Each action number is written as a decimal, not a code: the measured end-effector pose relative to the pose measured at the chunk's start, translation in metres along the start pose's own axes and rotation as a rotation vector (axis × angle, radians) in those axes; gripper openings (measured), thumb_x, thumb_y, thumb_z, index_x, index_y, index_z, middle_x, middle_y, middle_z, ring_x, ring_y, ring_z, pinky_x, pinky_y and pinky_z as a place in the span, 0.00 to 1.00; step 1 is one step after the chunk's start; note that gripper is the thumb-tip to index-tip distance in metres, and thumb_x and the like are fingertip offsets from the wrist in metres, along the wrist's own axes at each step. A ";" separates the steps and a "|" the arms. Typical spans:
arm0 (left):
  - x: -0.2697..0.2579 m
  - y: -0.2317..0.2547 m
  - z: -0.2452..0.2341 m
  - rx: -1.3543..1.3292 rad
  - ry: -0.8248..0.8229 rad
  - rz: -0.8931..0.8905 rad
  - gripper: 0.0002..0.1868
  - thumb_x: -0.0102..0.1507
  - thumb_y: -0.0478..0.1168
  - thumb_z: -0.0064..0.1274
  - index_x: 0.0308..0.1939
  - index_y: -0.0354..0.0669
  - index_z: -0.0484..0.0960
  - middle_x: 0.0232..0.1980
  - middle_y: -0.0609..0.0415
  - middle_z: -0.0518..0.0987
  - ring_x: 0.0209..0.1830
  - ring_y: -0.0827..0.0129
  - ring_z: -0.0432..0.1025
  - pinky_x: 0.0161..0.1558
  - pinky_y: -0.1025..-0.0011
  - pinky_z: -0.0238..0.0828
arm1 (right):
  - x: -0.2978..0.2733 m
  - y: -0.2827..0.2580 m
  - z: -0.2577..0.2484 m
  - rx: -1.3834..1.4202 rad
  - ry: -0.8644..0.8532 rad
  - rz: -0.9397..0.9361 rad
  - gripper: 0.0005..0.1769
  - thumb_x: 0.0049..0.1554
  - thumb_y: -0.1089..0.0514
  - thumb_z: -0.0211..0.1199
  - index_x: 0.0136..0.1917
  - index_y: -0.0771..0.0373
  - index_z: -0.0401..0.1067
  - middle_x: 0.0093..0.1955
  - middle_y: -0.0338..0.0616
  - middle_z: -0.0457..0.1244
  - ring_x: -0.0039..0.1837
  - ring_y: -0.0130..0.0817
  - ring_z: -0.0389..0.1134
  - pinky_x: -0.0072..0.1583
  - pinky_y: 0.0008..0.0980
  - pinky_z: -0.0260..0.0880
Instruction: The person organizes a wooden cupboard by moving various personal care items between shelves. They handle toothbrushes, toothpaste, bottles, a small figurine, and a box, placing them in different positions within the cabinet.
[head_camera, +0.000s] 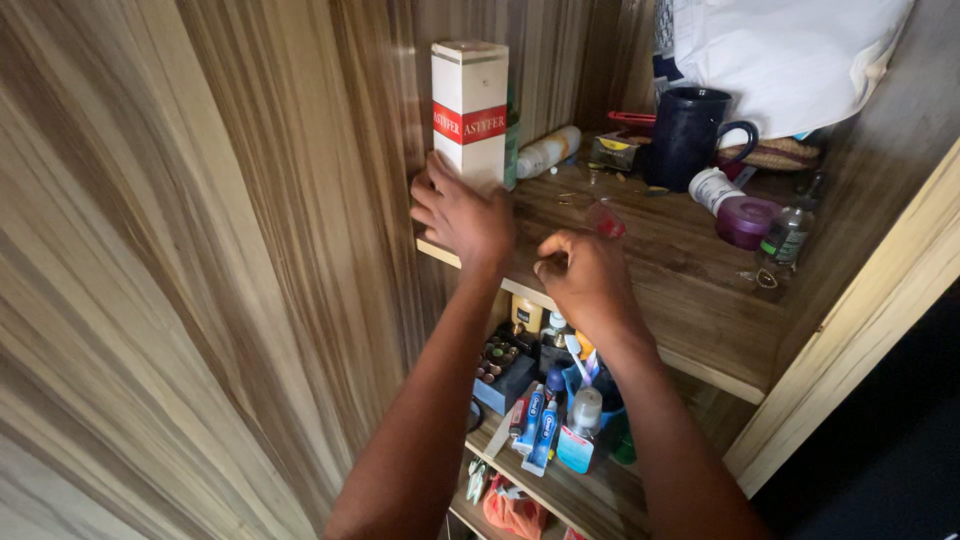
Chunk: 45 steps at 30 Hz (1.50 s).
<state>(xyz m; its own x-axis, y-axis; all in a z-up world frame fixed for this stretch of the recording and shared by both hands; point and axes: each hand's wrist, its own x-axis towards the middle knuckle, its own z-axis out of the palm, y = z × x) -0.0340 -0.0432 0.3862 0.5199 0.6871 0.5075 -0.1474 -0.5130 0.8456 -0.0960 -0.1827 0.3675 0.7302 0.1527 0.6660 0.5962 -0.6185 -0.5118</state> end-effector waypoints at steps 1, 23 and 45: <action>0.001 0.000 0.000 0.001 -0.004 0.006 0.55 0.48 0.40 0.69 0.75 0.48 0.55 0.71 0.42 0.58 0.69 0.42 0.54 0.60 0.40 0.56 | 0.000 0.000 0.000 0.007 -0.006 0.015 0.12 0.49 0.60 0.70 0.46 0.66 0.79 0.42 0.53 0.72 0.45 0.41 0.76 0.49 0.36 0.73; 0.014 -0.015 0.013 -0.057 -0.023 0.147 0.49 0.48 0.43 0.71 0.69 0.43 0.62 0.63 0.39 0.62 0.67 0.42 0.57 0.59 0.40 0.58 | -0.001 -0.009 -0.004 0.016 -0.009 -0.009 0.11 0.48 0.62 0.69 0.46 0.67 0.79 0.43 0.53 0.72 0.46 0.41 0.76 0.49 0.36 0.74; -0.005 -0.007 -0.017 -0.379 0.020 0.246 0.49 0.47 0.50 0.75 0.64 0.34 0.66 0.60 0.39 0.62 0.60 0.45 0.64 0.62 0.53 0.63 | 0.000 -0.006 -0.001 0.002 0.006 0.002 0.11 0.49 0.60 0.70 0.46 0.67 0.79 0.43 0.51 0.72 0.46 0.40 0.76 0.50 0.36 0.74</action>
<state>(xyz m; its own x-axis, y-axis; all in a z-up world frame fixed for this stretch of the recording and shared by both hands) -0.0497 -0.0345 0.3805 0.4145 0.5801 0.7012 -0.5645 -0.4404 0.6981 -0.1002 -0.1796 0.3714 0.7292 0.1465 0.6684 0.5955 -0.6171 -0.5144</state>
